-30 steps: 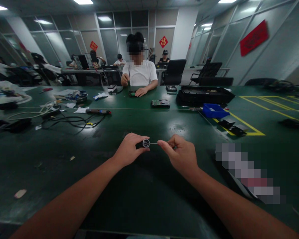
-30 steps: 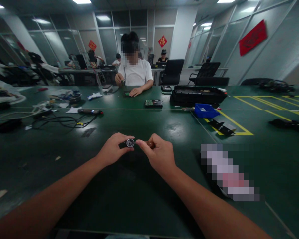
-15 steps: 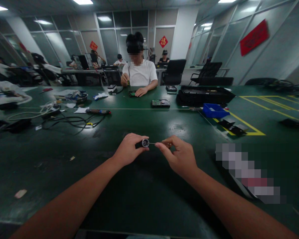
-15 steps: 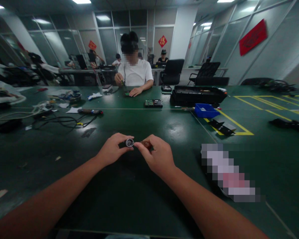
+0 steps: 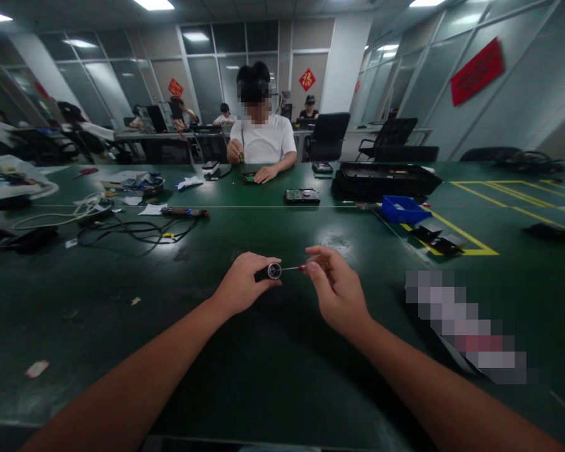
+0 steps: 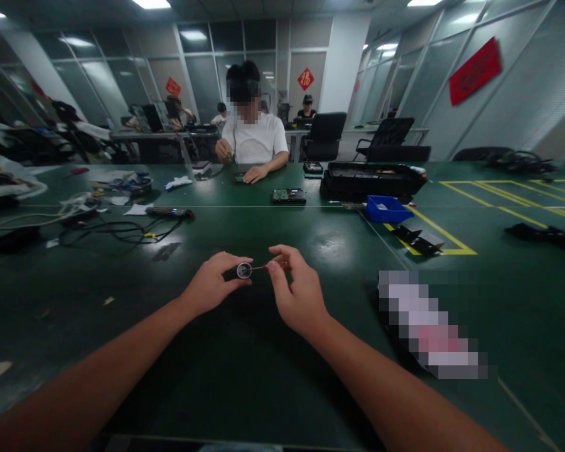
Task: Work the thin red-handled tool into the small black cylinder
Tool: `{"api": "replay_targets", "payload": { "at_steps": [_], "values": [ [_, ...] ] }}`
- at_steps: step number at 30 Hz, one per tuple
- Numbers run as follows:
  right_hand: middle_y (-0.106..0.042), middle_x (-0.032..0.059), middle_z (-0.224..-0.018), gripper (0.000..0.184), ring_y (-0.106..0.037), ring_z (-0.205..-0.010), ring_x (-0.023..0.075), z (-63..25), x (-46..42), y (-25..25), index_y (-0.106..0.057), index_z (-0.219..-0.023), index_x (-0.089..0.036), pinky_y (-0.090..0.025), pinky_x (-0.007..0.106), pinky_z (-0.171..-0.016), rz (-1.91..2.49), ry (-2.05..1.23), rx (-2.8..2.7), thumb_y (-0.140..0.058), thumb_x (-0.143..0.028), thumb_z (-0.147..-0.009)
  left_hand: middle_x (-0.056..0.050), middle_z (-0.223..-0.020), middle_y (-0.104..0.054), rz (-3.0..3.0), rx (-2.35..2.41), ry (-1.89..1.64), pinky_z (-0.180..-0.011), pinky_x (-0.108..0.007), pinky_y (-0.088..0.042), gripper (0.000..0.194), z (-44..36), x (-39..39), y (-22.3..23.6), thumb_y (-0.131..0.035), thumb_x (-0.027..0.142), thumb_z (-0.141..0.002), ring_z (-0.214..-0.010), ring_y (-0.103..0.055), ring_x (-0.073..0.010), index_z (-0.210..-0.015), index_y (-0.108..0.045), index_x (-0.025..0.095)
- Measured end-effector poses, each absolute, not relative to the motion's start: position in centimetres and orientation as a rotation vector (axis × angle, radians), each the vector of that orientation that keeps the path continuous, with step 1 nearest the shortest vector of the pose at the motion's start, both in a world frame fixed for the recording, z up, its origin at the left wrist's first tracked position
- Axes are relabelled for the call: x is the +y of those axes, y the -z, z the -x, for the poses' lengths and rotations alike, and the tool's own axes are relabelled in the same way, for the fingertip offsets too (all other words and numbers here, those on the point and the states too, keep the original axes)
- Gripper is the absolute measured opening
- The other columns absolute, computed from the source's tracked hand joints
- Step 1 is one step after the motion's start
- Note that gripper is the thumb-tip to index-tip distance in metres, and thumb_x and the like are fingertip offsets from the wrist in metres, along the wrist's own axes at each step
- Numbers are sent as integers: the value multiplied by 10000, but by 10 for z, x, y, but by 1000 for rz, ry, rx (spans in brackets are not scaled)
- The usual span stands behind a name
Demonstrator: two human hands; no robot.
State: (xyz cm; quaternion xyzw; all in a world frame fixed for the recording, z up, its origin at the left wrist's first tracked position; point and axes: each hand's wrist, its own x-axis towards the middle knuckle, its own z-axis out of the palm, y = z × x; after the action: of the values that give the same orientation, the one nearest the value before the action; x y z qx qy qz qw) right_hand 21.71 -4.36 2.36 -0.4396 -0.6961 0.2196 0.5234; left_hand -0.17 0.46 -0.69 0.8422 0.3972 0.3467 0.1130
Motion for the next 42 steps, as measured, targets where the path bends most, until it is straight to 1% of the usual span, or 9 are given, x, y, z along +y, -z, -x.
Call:
{"api": "replay_targets", "payload": {
  "at_steps": [5,8,10,16,19,27,32,37,42],
  "values": [
    [-689,39,-843,226,-663,-785,186,-213,-31,-16,-665,-966,-200,-532,350,-774,1018,-884,-1335,-572,-404,-938,-33,-1137,-737,-2442,1170,-1042,-943,-416,-473,398,4,7,8,-797,281,-813,-1060,-648,-236,-1192,-680,246],
    [-656,21,-788,252,-639,-715,168,-215,-19,-10,-657,-893,-196,-543,357,-750,992,-1100,-1072,-611,-444,-900,-25,-1163,-732,-2482,1105,-1017,-977,-427,-457,392,4,9,7,-786,258,-824,-1086,-638,-231,-1201,-677,257],
    [-624,6,-736,267,-614,-665,159,-217,-15,-8,-637,-845,-197,-543,357,-721,986,-1164,-992,-620,-460,-888,-25,-1171,-730,-2500,1121,-1018,-978,-439,-451,404,3,10,8,-787,264,-823,-1095,-633,-237,-1211,-674,264],
    [-658,24,-811,232,-638,-731,171,-216,-25,-14,-615,-930,-205,-513,339,-721,1082,-791,-1256,-530,-417,-965,-32,-1159,-733,-2486,1158,-1004,-973,-437,-453,408,2,10,10,-786,286,-824,-1083,-636,-239,-1215,-674,255],
    [-667,31,-815,233,-644,-751,176,-214,-32,-17,-607,-953,-204,-512,337,-733,1097,-683,-1367,-489,-401,-992,-31,-1152,-736,-2490,1160,-1001,-969,-430,-453,407,2,8,8,-782,293,-829,-1071,-638,-235,-1218,-672,250],
    [-688,37,-848,203,-676,-770,184,-215,-35,-17,-589,-989,-213,-519,326,-723,1105,-576,-1561,-464,-371,-1011,-32,-1159,-736,-2533,1141,-940,-977,-455,-422,401,2,8,5,-786,303,-823,-1086,-635,-247,-1210,-683,276],
    [-704,36,-831,183,-687,-762,184,-217,-36,-25,-573,-981,-214,-490,311,-697,1176,-449,-1719,-436,-329,-1019,-36,-1129,-737,-2608,1187,-844,-1001,-480,-387,403,2,10,7,-788,308,-819,-1091,-621,-256,-1210,-690,287],
    [-693,39,-798,183,-664,-715,182,-218,-38,-30,-574,-944,-207,-449,304,-650,1246,-305,-1784,-435,-307,-1010,-34,-1118,-743,-2581,1192,-817,-965,-459,-421,414,1,11,11,-808,307,-796,-1067,-636,-254,-1196,-700,286],
    [-692,40,-806,191,-666,-739,187,-220,-38,-28,-564,-953,-213,-455,312,-671,1227,-294,-1726,-421,-320,-1019,-29,-1111,-746,-2561,1204,-830,-955,-454,-433,419,2,13,14,-816,292,-787,-1053,-643,-247,-1189,-701,276]
  ]
}}
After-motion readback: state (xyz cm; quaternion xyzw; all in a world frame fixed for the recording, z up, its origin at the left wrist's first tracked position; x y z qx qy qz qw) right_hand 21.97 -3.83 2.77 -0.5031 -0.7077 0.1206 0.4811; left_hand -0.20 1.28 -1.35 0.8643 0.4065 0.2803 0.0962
